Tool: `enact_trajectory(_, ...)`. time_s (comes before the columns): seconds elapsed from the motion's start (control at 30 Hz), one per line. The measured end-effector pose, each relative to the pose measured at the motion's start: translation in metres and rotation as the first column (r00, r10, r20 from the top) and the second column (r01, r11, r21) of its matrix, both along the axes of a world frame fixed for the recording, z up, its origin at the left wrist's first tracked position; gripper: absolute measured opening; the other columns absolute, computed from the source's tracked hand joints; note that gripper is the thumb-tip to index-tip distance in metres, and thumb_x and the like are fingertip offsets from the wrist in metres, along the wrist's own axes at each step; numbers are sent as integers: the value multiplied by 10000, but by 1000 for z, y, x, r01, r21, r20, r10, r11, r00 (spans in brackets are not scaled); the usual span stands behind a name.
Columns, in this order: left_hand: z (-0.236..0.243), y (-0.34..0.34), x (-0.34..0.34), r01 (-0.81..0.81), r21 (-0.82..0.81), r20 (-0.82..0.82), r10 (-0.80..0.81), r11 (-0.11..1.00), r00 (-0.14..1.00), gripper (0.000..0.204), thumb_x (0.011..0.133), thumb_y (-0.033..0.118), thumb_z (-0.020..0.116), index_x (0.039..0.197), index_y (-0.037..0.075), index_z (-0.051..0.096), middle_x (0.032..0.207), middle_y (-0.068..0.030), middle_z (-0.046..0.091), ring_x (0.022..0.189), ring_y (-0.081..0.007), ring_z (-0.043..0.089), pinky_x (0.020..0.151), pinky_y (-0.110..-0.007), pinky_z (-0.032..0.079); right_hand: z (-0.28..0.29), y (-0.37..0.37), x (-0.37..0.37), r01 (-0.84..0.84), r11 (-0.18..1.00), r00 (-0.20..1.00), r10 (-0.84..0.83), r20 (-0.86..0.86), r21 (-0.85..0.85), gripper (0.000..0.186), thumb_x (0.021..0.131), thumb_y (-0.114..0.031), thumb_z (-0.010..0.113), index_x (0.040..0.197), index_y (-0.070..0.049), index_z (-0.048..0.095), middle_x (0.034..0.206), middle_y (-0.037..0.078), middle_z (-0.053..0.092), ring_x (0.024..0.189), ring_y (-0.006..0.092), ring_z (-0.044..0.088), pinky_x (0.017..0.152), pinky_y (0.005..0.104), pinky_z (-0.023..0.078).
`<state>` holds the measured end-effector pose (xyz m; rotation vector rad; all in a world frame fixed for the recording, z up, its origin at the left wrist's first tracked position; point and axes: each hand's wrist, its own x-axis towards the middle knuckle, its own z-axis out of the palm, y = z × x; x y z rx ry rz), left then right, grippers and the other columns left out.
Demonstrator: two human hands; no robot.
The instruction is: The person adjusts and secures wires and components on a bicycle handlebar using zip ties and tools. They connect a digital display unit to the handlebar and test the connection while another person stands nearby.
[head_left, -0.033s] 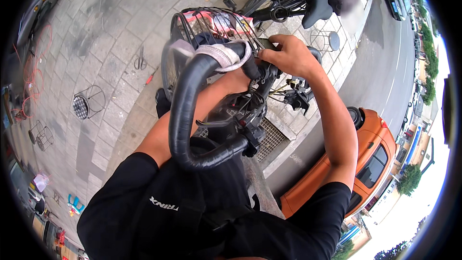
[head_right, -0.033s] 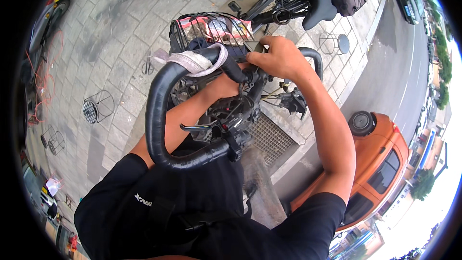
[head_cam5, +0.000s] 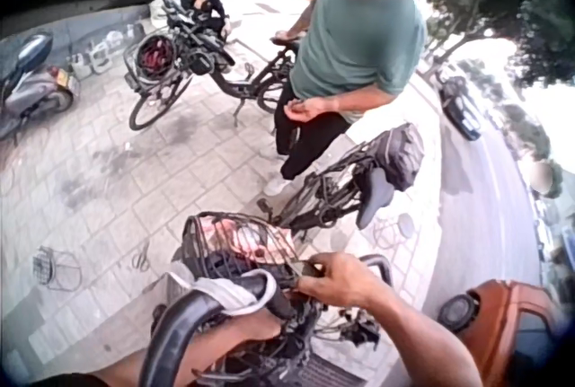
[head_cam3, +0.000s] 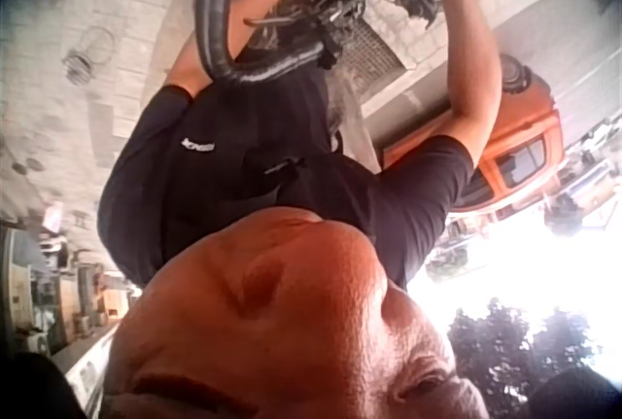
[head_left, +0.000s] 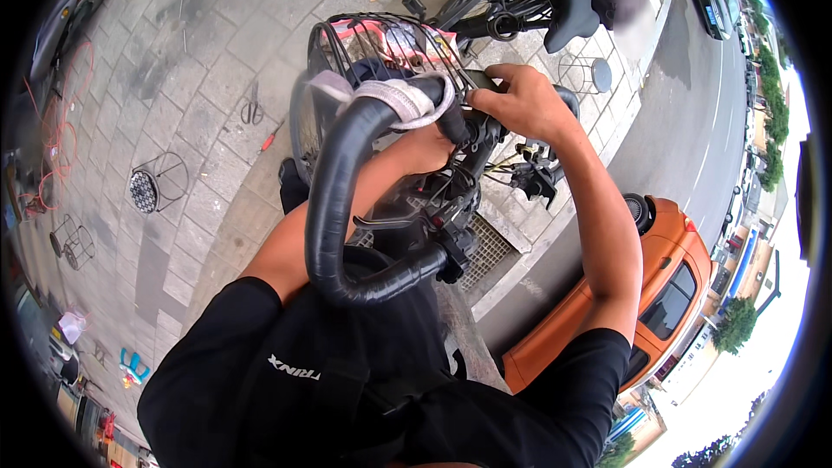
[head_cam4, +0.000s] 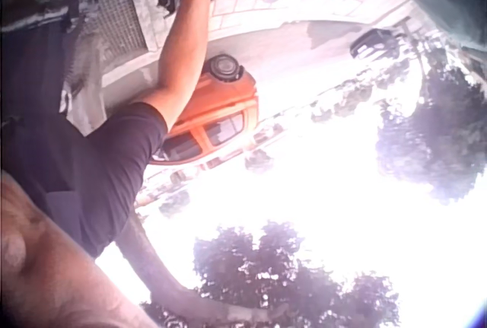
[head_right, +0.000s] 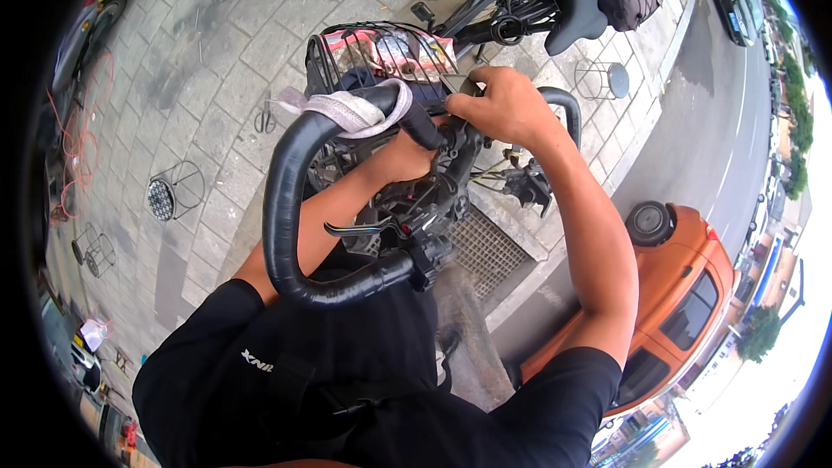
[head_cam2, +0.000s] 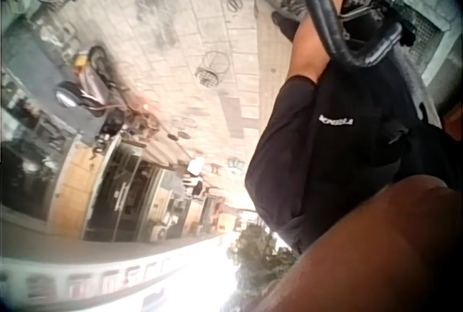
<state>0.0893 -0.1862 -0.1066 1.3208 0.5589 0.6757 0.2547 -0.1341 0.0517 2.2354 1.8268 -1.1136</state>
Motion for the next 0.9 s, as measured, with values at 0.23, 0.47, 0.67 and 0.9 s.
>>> enact_trajectory(0.23, 9, -25, -28, -7, -440, 343, 175, 898, 923, 379, 1014, -8, 551, 1392, -12, 579, 1246, -57, 680, 1080, -170, 666, 934, -325, 537, 1, -5, -3, 0, 999, 999, -1, 34, 52, 602, 766, -436, 699, 1091, 70, 724, 763, 236, 710, 782, 346, 736, 758, 415, 564)
enact_trajectory(0.47, 7, -19, -31, 22, -472, 250, 110, 881, 962, 261, 1043, 44, 564, 1295, -9, 602, 1188, -78, 669, 990, -180, 705, 915, -338, 562, 2, -2, -4, -25, 998, 999, 23, 33, 60, 547, 762, -429, 712, 997, 64, 742, 728, 208, 706, 744, 321, 732, 737, 409, 560)
enact_trajectory(0.67, 8, -22, -22, -4, -352, 353, 136, 936, 926, 547, 962, -75, 627, 1478, -15, 452, 1235, -66, 636, 1041, -136, 660, 922, -322, 556, 3, 8, -2, -31, 998, 999, 32, 28, -58, 510, 752, -439, 735, 1002, 5, 765, 744, 192, 707, 744, 286, 714, 742, 389, 555)
enact_trajectory(0.9, 10, -19, -20, -76, -157, 213, 109, 985, 971, 553, 992, -73, 528, 1526, -7, 402, 1204, -61, 625, 984, -105, 648, 833, -308, 609, -5, 7, 8, 29, 1000, 999, -29, -35, -11, 529, 744, -462, 732, 998, -1, 780, 791, 201, 725, 765, 284, 713, 759, 394, 556)
